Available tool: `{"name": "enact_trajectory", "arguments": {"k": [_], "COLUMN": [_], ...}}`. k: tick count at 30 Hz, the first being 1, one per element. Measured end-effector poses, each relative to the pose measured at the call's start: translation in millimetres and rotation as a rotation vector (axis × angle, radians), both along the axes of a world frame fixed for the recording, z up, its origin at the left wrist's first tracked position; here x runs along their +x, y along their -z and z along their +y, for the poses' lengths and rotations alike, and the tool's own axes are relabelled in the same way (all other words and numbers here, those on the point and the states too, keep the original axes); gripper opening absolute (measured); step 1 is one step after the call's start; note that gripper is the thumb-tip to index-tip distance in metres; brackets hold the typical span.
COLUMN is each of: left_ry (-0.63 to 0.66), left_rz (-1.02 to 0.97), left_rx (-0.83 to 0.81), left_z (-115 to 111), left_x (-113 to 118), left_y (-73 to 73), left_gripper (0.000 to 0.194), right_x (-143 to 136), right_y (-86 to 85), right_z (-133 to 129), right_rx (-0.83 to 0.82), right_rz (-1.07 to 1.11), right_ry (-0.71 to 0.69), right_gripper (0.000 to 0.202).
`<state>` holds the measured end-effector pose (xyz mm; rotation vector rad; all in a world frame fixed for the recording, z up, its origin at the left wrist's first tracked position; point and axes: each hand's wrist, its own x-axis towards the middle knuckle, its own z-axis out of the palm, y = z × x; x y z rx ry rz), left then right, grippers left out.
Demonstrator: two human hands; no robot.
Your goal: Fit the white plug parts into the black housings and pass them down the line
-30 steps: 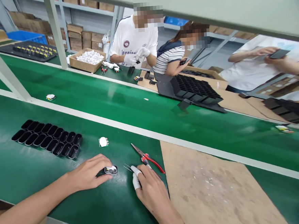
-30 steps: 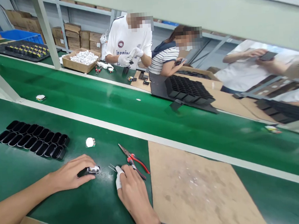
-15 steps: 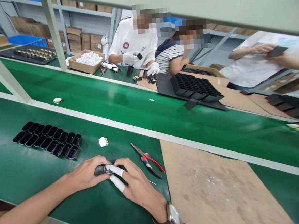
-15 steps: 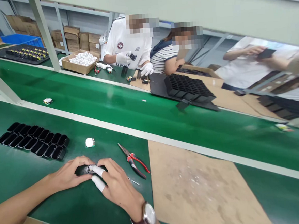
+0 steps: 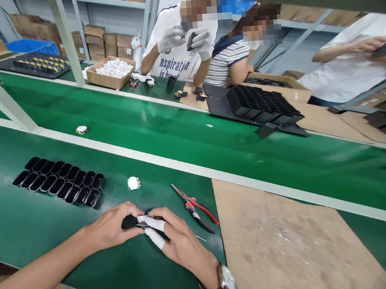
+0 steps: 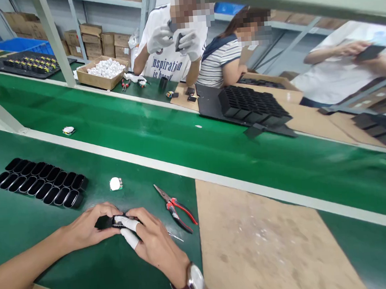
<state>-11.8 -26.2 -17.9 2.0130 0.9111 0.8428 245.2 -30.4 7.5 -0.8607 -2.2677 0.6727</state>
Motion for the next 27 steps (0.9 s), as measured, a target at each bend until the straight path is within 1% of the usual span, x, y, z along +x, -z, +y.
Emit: {"name": "enact_trajectory", "arguments": {"k": [5, 10, 12, 13, 15, 17, 18, 20, 21, 23, 25, 27], "left_ry": [0.002, 0.109, 0.089, 0.048, -0.085, -0.227, -0.276, -0.323, -0.333, -0.341, -0.336, -0.294], "left_rz": [0.006, 0.054, 0.021, -0.022, -0.144, -0.265, -0.315, -0.386, -0.400, -0.389, -0.343, -0.275], "left_rx": [0.074, 0.268, 0.273, 0.241, 0.098, -0.118, -0.228, -0.390, -0.433, -0.446, -0.391, -0.316], "left_z": [2.1, 5.7, 5.9, 5.9, 6.6, 8.9, 10.6, 14.0, 15.2, 15.9, 14.5, 13.5], "left_x": [-0.1, 1.5, 3.3, 4.2, 5.8, 6.4, 6.3, 5.3, 4.5, 2.6, 0.6, -0.3], "left_y": [-0.1, -6.2, -9.4, -10.9, -14.5, -19.9, -23.5, -32.3, -37.1, -47.0, -56.6, -66.1], "left_gripper": [0.035, 0.020, 0.017, 0.015, 0.011, 0.018, 0.023, 0.028, 0.030, 0.030, 0.027, 0.024], "right_x": [0.5, 2.3, 6.2, 9.1, 16.1, 23.3, 26.2, 30.2, 31.4, 32.8, 33.9, 34.8], "right_y": [-2.5, -7.1, -9.7, -10.9, -12.9, -14.2, -14.7, -15.8, -16.3, -16.9, -15.8, -11.3], "right_z": [-1.0, -0.7, 0.8, 1.6, 2.9, 2.9, 2.3, 0.3, -0.9, -3.0, -4.0, -3.6], "right_rx": [0.021, 0.090, 0.106, 0.116, 0.127, 0.102, 0.077, 0.027, 0.012, 0.003, 0.010, 0.035], "right_rz": [0.020, -0.024, 0.000, 0.003, -0.061, -0.207, -0.280, -0.383, -0.411, -0.439, -0.459, -0.481], "right_ry": [0.040, 0.026, 0.069, 0.110, 0.202, 0.257, 0.266, 0.269, 0.269, 0.273, 0.275, 0.275], "right_gripper": [0.035, 0.034, 0.035, 0.036, 0.034, 0.032, 0.031, 0.031, 0.032, 0.037, 0.042, 0.044]}}
